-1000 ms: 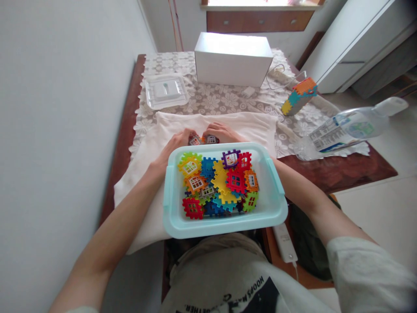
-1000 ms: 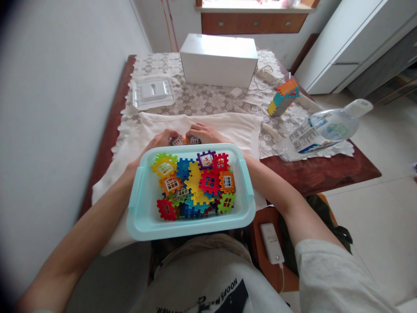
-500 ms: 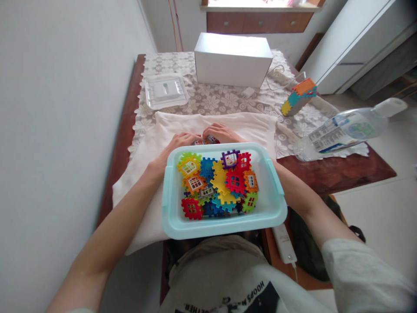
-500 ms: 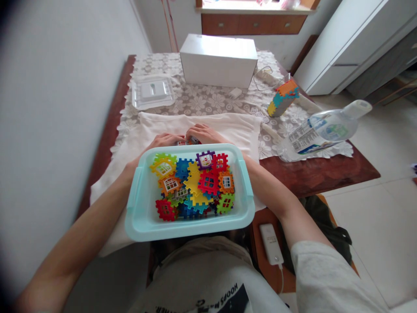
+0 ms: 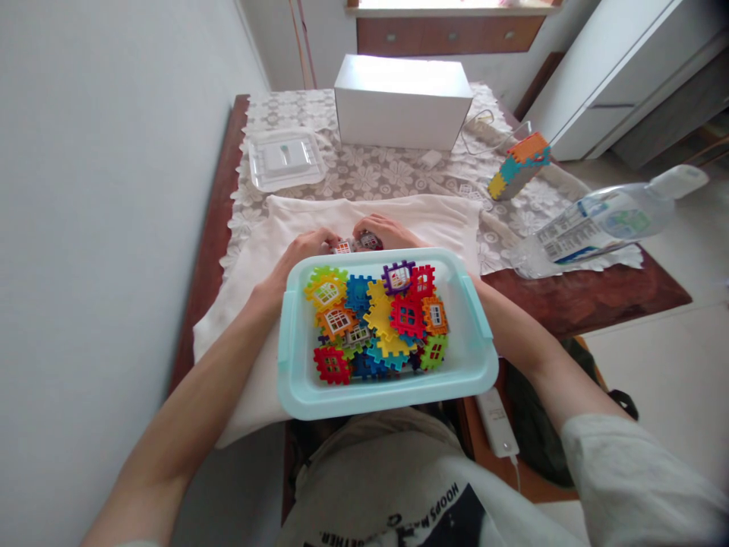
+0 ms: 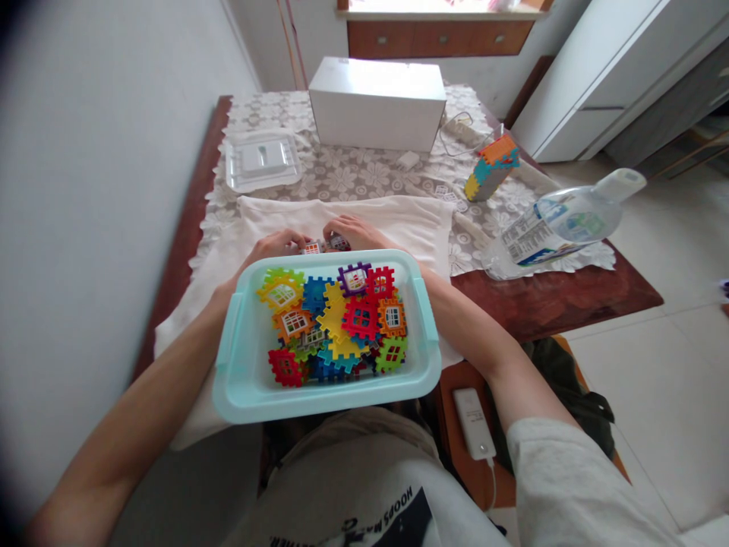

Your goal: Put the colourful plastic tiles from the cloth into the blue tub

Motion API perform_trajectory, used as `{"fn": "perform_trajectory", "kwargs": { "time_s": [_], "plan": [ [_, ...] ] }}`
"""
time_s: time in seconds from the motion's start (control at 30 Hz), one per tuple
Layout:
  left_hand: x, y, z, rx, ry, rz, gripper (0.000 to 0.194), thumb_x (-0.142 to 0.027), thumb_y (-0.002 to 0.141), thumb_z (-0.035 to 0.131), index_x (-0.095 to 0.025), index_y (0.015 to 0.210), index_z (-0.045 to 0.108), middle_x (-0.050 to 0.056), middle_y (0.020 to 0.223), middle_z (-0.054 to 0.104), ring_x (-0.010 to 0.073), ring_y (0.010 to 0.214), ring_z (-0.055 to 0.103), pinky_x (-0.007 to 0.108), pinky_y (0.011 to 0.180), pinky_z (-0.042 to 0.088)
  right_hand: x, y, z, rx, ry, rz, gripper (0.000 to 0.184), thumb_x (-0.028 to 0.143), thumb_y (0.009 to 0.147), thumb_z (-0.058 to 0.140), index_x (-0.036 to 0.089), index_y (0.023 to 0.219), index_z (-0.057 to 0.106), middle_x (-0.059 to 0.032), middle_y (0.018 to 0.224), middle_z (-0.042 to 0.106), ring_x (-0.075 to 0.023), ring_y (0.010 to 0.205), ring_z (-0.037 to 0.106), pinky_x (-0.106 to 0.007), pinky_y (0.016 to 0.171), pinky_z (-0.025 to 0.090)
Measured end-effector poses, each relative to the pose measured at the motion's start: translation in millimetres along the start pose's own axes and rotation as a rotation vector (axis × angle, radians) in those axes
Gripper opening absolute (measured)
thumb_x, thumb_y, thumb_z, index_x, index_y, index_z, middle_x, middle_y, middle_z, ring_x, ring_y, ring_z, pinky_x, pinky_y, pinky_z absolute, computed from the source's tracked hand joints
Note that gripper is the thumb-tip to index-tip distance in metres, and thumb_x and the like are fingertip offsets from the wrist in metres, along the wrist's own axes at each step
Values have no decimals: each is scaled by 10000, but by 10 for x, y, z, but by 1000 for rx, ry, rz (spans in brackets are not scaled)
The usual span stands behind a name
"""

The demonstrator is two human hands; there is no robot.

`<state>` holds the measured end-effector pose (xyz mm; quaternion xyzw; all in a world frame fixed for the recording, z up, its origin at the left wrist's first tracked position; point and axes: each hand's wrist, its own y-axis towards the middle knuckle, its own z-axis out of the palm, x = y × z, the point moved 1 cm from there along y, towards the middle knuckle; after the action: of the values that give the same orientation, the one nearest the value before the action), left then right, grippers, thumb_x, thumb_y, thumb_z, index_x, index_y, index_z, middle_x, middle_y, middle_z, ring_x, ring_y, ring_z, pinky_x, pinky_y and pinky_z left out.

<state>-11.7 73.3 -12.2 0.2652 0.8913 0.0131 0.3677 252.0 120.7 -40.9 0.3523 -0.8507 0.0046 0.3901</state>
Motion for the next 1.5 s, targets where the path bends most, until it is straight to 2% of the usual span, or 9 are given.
{"fn": "perform_trajectory", "kwargs": {
  "time_s": [0.23, 0.37, 0.5, 0.77, 0.9, 0.97, 1.23, 1.33, 1.5],
  "plan": [
    [163, 97, -89, -268, -555, -175, 528, -637, 810, 886, -268, 941, 531, 99, 1205, 841, 286, 1217, 806, 495, 1080, 653, -122, 29, -19, -124, -37, 28, 410, 534, 987, 661, 205, 1221, 733, -90, 1158, 800, -198, 997, 646, -436, 1010, 569],
    [101, 23, -236, -15, -1022, -152, 663, -783, 723, 922, -276, 1030, 624, 67, 1139, 859, 321, 1178, 831, 552, 1134, 635, -187, 33, 7, -106, -81, 14, 401, 513, 983, 698, 211, 1240, 761, -113, 1221, 811, -230, 1095, 673, -453, 1079, 539],
    [-29, -55, -278, 308, -1126, -98, 696, -699, 610, 1063, -231, 951, 677, 106, 1123, 884, 422, 1300, 795, 570, 1118, 633, -227, 31, 56, -110, -90, -41, 394, 489, 964, 747, 244, 1271, 790, -128, 1297, 812, -297, 1254, 681, -493, 1142, 514],
    [-192, -63, -176, 268, -1278, -141, 629, -761, 748, 972, -204, 968, 778, 121, 1232, 894, 454, 1429, 721, 655, 1172, 596, -224, 33, 56, -48, -157, -107, 509, 638, 974, 731, 242, 1280, 824, -151, 1289, 811, -335, 1200, 721, -550, 1148, 547],
    [-76, 15, 23, -109, -1051, -334, 532, -730, 813, 894, -224, 865, 739, 69, 1005, 889, 312, 1105, 836, 524, 1101, 642, -211, 22, 63, -111, -49, -103, 404, 613, 919, 793, 357, 1229, 833, -121, 1272, 807, -337, 1126, 738, -541, 1043, 599],
    [15, 50, 130, -168, -928, -348, 431, -567, 792, 974, -217, 906, 750, 57, 982, 870, 257, 996, 823, 452, 1048, 645, -218, 26, 69, -195, 45, -81, 376, 608, 875, 829, 391, 1182, 834, -116, 1243, 806, -346, 1072, 741, -556, 1002, 604],
    [170, 266, 388, 81, -133, 32, 693, -338, 885, 778, -190, 1554, 672, 156, 1608, 695, 344, 1313, 723, 541, 1212, 556, -202, 30, 22, -319, 69, -43, 395, 583, 1041, 652, 240, 1202, 760, -131, 1230, 776, -261, 1081, 691, -456, 1043, 568],
    [128, 432, 449, 122, 18, 86, 556, -277, 921, 737, -189, 1469, 735, 159, 1589, 714, 386, 1450, 644, 570, 1315, 455, -211, 33, 22, -296, 16, -66, 344, 505, 1079, 613, 225, 1238, 733, -128, 1271, 750, -249, 1145, 688, -422, 1074, 552],
    [89, 509, 461, 132, 259, 162, 409, -393, 1022, 661, -205, 1363, 786, 169, 1490, 771, 375, 1326, 721, 545, 1157, 601, -238, 56, 52, -203, -37, -114, 314, 487, 1118, 588, 221, 1233, 709, -133, 1267, 738, -260, 1162, 692, -416, 1074, 563]
  ]
}}
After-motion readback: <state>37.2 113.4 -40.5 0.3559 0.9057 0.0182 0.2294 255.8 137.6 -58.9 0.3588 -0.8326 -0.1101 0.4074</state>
